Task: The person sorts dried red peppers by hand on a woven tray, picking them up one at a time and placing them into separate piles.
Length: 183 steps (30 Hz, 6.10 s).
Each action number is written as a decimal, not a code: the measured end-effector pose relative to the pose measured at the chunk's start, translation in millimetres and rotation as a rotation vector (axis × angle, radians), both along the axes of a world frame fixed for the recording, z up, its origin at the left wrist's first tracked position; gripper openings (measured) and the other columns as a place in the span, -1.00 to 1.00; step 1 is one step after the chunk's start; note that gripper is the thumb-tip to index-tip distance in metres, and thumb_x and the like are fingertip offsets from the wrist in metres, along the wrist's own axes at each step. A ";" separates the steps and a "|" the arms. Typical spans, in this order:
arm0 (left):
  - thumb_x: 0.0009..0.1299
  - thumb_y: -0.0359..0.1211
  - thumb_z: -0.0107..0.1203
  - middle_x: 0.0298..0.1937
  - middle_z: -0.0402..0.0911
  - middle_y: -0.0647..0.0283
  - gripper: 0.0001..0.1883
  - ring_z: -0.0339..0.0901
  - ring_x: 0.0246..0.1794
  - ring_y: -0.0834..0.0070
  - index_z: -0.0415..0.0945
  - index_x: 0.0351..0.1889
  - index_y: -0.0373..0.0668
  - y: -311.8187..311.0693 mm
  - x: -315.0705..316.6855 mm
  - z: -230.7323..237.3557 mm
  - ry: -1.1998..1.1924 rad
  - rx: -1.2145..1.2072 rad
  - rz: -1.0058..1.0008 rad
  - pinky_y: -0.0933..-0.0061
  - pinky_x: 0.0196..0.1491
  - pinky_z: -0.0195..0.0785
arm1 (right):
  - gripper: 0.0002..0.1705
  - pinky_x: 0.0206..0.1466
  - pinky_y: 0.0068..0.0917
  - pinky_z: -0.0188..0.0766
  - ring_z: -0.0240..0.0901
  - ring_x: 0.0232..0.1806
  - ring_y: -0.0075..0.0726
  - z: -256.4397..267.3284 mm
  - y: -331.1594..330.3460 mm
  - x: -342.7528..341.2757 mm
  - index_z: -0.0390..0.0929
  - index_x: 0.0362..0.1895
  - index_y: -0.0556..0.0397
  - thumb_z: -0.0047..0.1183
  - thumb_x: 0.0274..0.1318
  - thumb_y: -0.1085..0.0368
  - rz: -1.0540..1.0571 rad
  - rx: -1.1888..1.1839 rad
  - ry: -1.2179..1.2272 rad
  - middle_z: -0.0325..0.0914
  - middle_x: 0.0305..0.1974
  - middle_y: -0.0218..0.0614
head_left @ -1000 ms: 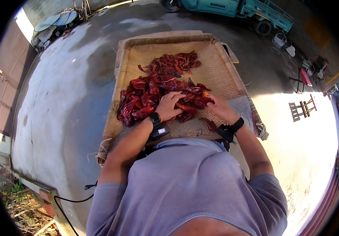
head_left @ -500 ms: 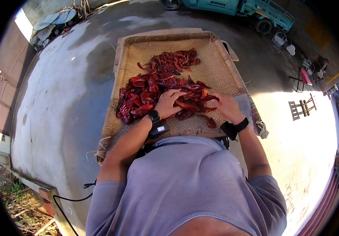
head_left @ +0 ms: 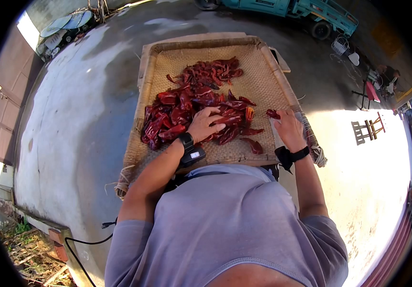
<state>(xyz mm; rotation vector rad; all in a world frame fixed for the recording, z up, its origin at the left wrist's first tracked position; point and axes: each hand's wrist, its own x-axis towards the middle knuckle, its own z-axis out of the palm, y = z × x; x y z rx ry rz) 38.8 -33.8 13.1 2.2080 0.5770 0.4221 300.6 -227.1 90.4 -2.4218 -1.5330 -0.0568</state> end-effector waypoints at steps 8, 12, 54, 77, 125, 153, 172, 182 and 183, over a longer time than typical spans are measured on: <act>0.44 0.12 0.05 0.28 0.26 0.18 -0.37 0.18 0.31 0.15 0.47 0.17 -0.24 4.7 2.3 -6.5 0.011 0.029 -0.017 0.11 0.36 0.05 | -0.63 -0.10 -0.06 0.45 0.55 -0.13 -0.01 9.6 -12.5 -58.3 0.52 -0.13 -0.04 0.03 0.18 -0.04 0.501 -0.128 0.228 0.58 -0.20 -0.17; 0.45 0.17 0.00 0.26 0.29 0.17 -0.34 0.18 0.31 0.14 0.45 0.18 -0.23 0.2 1.8 -1.6 -0.025 -0.073 0.046 0.12 0.37 0.03 | -0.70 -0.13 -0.02 0.46 0.57 -0.19 0.02 13.5 -6.8 -50.0 0.59 -0.17 -0.10 0.01 0.19 0.01 0.367 -0.069 0.216 0.60 -0.24 -0.16; 0.35 0.14 0.13 0.29 0.33 0.23 -0.56 0.20 0.33 0.19 0.63 0.10 0.23 0.9 -0.4 -1.5 0.020 0.178 -0.097 0.02 0.40 -0.08 | -0.61 0.27 0.06 0.20 0.26 0.24 0.06 -24.8 38.1 39.4 0.54 0.10 -0.05 0.11 0.17 0.24 -0.072 -0.249 -0.305 0.48 0.08 -0.16; 0.36 0.08 0.11 0.28 0.34 0.22 -0.59 0.20 0.33 0.19 0.63 0.10 0.21 2.8 0.1 -5.4 -0.011 0.170 -0.087 0.04 0.41 -0.08 | -0.85 0.17 0.05 0.29 0.48 -0.02 0.00 -43.8 111.0 31.7 0.62 -0.15 -0.11 0.09 0.19 0.27 0.159 -0.116 -0.163 0.63 -0.17 -0.29; 0.40 -0.07 0.11 0.29 0.34 0.21 -0.67 0.20 0.34 0.18 0.62 0.10 0.21 1.5 -2.0 -6.9 0.017 0.192 -0.075 0.04 0.41 -0.08 | -0.87 -0.17 -0.06 0.42 0.50 -0.16 0.02 -8.9 63.7 8.3 0.58 -0.29 -0.02 0.12 0.04 0.29 0.266 0.101 -0.051 0.56 -0.31 -0.21; 0.37 -0.07 0.12 0.28 0.35 0.22 -0.67 0.18 0.38 0.20 0.63 0.08 0.21 1.8 -1.3 -3.4 0.028 0.159 -0.080 0.03 0.46 -0.14 | -0.53 0.05 -0.07 0.42 0.42 0.10 0.05 -51.0 118.0 0.2 0.42 0.21 -0.12 0.14 0.22 0.17 0.209 -0.193 0.087 0.42 0.15 -0.16; 0.38 -0.08 0.12 0.25 0.35 0.23 -0.68 0.21 0.32 0.21 0.63 0.07 0.19 1.3 0.2 -6.7 0.017 0.186 -0.069 0.04 0.39 -0.08 | -0.73 -0.03 0.05 0.44 0.52 -0.07 0.15 -23.1 99.2 23.4 0.56 -0.08 0.02 0.01 0.09 0.45 0.254 0.009 -0.082 0.60 -0.17 -0.09; 0.35 -0.09 0.15 0.20 0.38 0.27 -0.66 0.26 0.31 0.22 0.63 0.07 0.18 -1.4 -1.0 -1.4 -0.023 0.202 -0.074 0.05 0.38 -0.02 | -0.66 -0.15 -0.03 0.46 0.53 -0.13 0.07 -49.6 107.0 -2.1 0.53 0.09 -0.06 -0.03 0.24 0.41 0.440 -0.183 0.023 0.61 -0.16 -0.12; 0.35 -0.09 0.15 0.21 0.37 0.26 -0.65 0.25 0.31 0.21 0.62 0.08 0.18 -0.8 -1.3 -2.8 -0.014 0.208 -0.079 0.05 0.38 -0.03 | -0.67 -0.18 -0.03 0.46 0.52 -0.20 0.06 -46.4 103.1 -0.3 0.55 0.08 -0.08 -0.06 0.26 0.42 0.447 0.032 -0.028 0.59 -0.23 -0.14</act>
